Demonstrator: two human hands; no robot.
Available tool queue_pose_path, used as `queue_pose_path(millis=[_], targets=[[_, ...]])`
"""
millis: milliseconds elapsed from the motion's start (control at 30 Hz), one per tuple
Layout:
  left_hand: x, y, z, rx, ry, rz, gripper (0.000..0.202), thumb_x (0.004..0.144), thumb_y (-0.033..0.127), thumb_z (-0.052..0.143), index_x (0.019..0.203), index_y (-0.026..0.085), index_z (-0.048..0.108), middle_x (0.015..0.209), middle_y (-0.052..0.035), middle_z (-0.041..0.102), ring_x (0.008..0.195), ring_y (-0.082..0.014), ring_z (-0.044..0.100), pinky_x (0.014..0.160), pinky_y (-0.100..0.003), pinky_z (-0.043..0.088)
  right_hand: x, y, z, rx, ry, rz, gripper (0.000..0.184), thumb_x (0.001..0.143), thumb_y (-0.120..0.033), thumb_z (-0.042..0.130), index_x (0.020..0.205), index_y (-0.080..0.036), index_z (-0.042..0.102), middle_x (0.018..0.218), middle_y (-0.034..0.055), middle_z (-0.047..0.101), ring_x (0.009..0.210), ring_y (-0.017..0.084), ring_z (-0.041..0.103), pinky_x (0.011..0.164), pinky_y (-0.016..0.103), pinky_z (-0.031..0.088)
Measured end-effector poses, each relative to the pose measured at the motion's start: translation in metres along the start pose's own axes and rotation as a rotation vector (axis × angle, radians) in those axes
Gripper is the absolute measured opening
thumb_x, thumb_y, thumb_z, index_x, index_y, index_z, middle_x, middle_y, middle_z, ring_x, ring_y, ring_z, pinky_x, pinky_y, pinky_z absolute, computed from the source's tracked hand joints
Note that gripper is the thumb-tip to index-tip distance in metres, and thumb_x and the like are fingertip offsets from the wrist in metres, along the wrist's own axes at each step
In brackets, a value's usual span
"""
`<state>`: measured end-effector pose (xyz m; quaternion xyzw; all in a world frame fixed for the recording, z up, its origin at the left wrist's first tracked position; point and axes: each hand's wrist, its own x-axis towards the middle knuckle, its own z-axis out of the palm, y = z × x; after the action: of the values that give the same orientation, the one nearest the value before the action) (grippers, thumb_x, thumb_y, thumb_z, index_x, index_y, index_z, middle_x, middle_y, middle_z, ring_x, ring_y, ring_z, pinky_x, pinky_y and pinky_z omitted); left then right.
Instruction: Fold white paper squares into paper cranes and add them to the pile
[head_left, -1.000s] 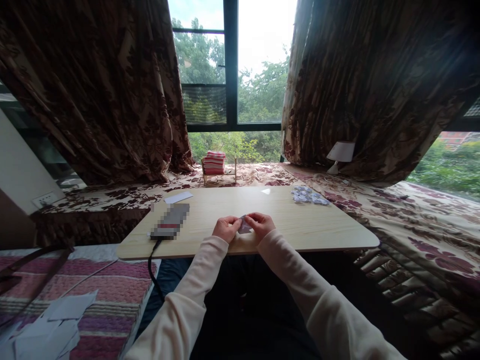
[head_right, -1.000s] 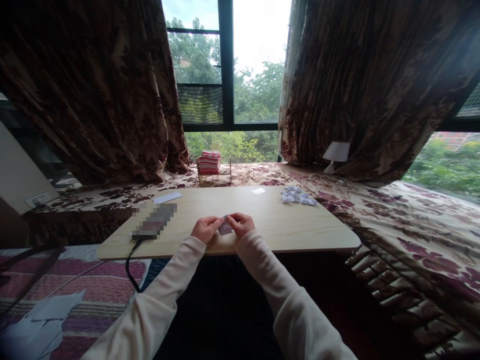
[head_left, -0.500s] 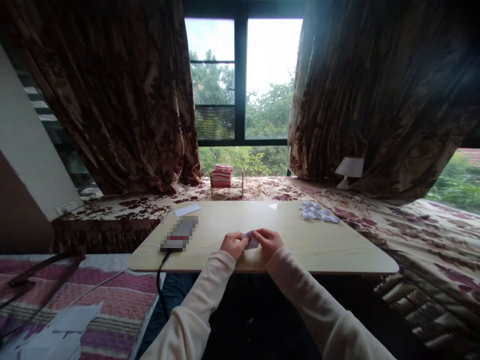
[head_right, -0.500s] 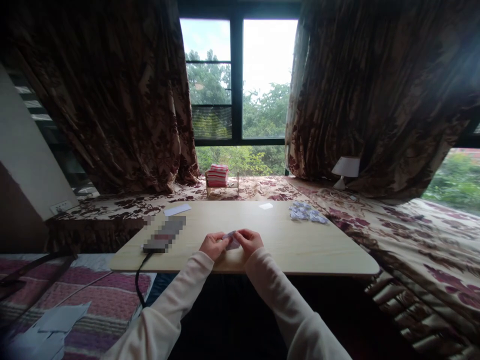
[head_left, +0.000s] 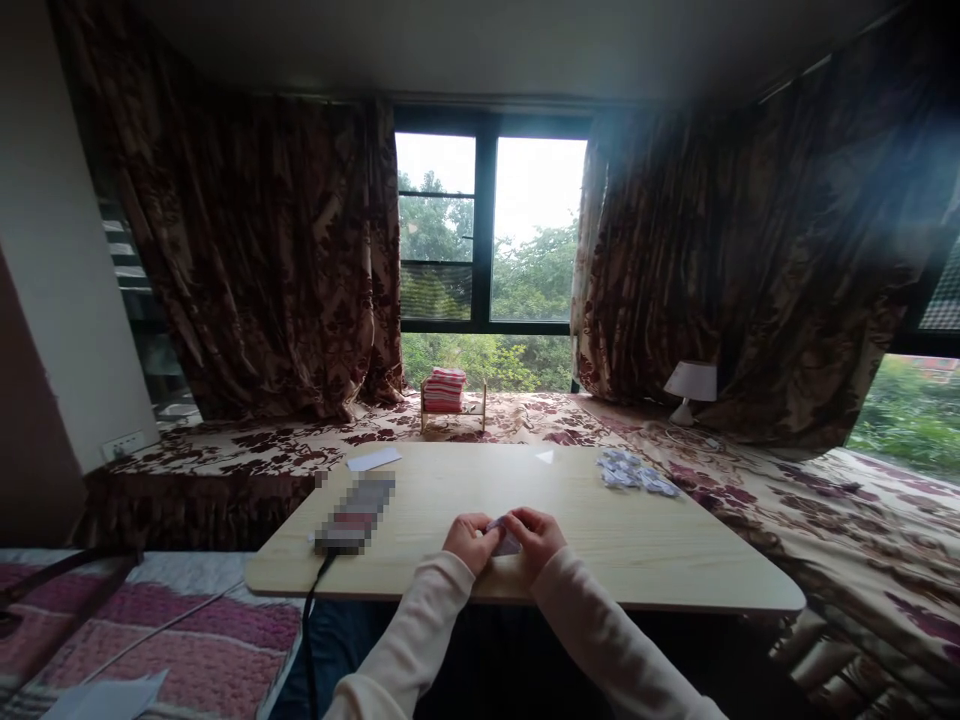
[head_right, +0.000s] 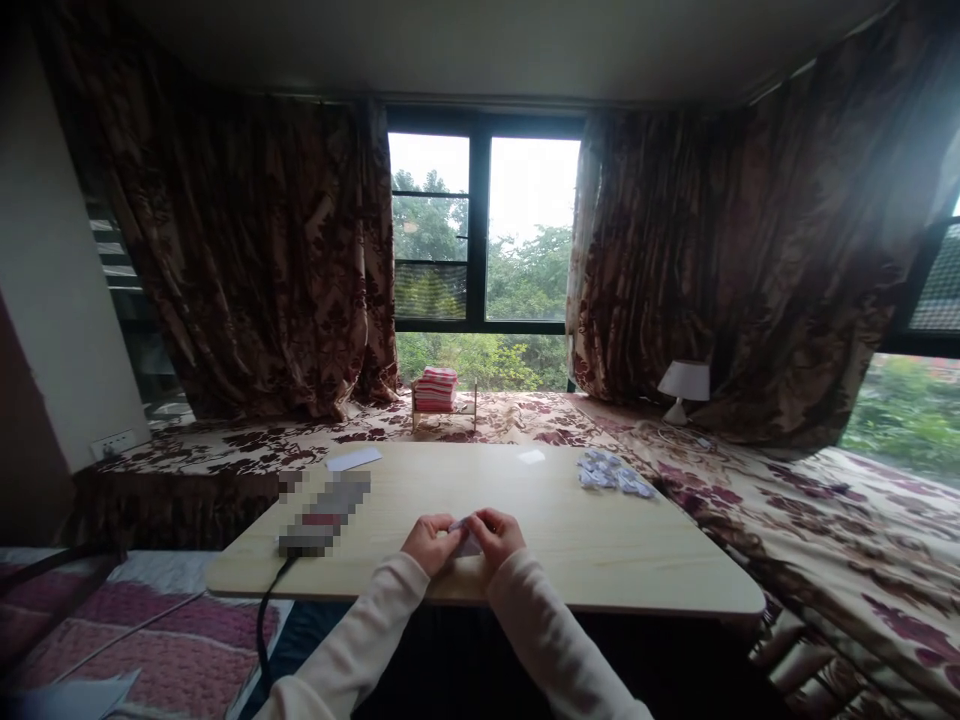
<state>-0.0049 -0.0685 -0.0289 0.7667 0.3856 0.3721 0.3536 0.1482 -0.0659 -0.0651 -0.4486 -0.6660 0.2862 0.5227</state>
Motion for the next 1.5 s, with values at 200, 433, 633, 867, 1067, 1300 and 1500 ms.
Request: queue_pose_path(millis=[200, 433, 633, 867, 1067, 1300, 1500], targets=[[0.0, -0.001, 0.001, 0.006, -0.006, 0.009, 0.024, 0.086, 0.034, 0.052, 0.09, 0.011, 0.06, 0.086, -0.0017, 0.062, 0.075, -0.0145, 0.06, 0.067, -0.031, 0.051, 0.001, -0.002, -0.001, -0.008, -0.015, 0.007, 0.021, 0.087, -0.032, 0.053, 0.087, -0.013, 0.06, 0.084, 0.0007, 0.062, 0.072, 0.012, 0.06, 0.067, 0.029, 0.051], [0.002, -0.001, 0.003, 0.035, 0.026, 0.06, 0.023, 0.086, 0.034, 0.054, 0.089, 0.011, 0.06, 0.085, -0.0014, 0.062, 0.074, -0.0144, 0.06, 0.068, -0.031, 0.051, 0.001, -0.007, 0.0, -0.023, -0.007, 0.017, 0.02, 0.087, -0.032, 0.053, 0.089, -0.013, 0.06, 0.085, 0.0007, 0.062, 0.071, 0.012, 0.06, 0.065, 0.029, 0.051], [0.0, -0.001, 0.005, 0.002, 0.009, -0.022, 0.025, 0.085, 0.033, 0.054, 0.097, 0.012, 0.059, 0.094, -0.0031, 0.061, 0.08, -0.0167, 0.06, 0.07, -0.033, 0.051, -0.002, -0.01, -0.001, 0.038, 0.013, 0.096, 0.023, 0.088, -0.033, 0.052, 0.095, -0.012, 0.059, 0.089, 0.0015, 0.061, 0.073, 0.013, 0.06, 0.064, 0.029, 0.051], [0.001, 0.0, 0.001, -0.116, 0.039, -0.078, 0.027, 0.086, 0.034, 0.053, 0.101, 0.012, 0.058, 0.098, -0.004, 0.061, 0.084, -0.0178, 0.06, 0.072, -0.034, 0.051, -0.002, -0.008, -0.01, 0.081, 0.023, 0.141, 0.025, 0.088, -0.035, 0.051, 0.095, -0.012, 0.059, 0.088, 0.0016, 0.061, 0.074, 0.013, 0.06, 0.065, 0.03, 0.051], [-0.002, 0.005, 0.001, -0.155, 0.043, -0.067, 0.026, 0.086, 0.035, 0.053, 0.096, 0.011, 0.059, 0.092, -0.0028, 0.061, 0.079, -0.0163, 0.06, 0.069, -0.032, 0.052, -0.004, -0.004, -0.008, 0.057, 0.029, 0.092, 0.022, 0.087, -0.032, 0.054, 0.095, -0.013, 0.059, 0.092, 0.0021, 0.061, 0.078, 0.015, 0.06, 0.069, 0.032, 0.051], [-0.001, 0.004, 0.001, -0.171, 0.055, -0.052, 0.026, 0.085, 0.034, 0.054, 0.097, 0.012, 0.059, 0.093, -0.003, 0.061, 0.08, -0.0167, 0.06, 0.07, -0.033, 0.051, -0.004, -0.008, -0.007, 0.049, 0.079, 0.08, 0.025, 0.088, -0.035, 0.052, 0.093, -0.012, 0.059, 0.087, 0.0008, 0.061, 0.073, 0.013, 0.06, 0.064, 0.029, 0.051], [0.0, 0.0, 0.002, -0.161, 0.048, -0.071, 0.026, 0.086, 0.034, 0.054, 0.098, 0.012, 0.059, 0.094, -0.0031, 0.061, 0.08, -0.0168, 0.06, 0.069, -0.032, 0.052, -0.006, -0.017, -0.007, 0.047, 0.089, 0.075, 0.023, 0.087, -0.034, 0.053, 0.087, -0.012, 0.06, 0.08, -0.0004, 0.061, 0.069, 0.012, 0.059, 0.063, 0.028, 0.051]])
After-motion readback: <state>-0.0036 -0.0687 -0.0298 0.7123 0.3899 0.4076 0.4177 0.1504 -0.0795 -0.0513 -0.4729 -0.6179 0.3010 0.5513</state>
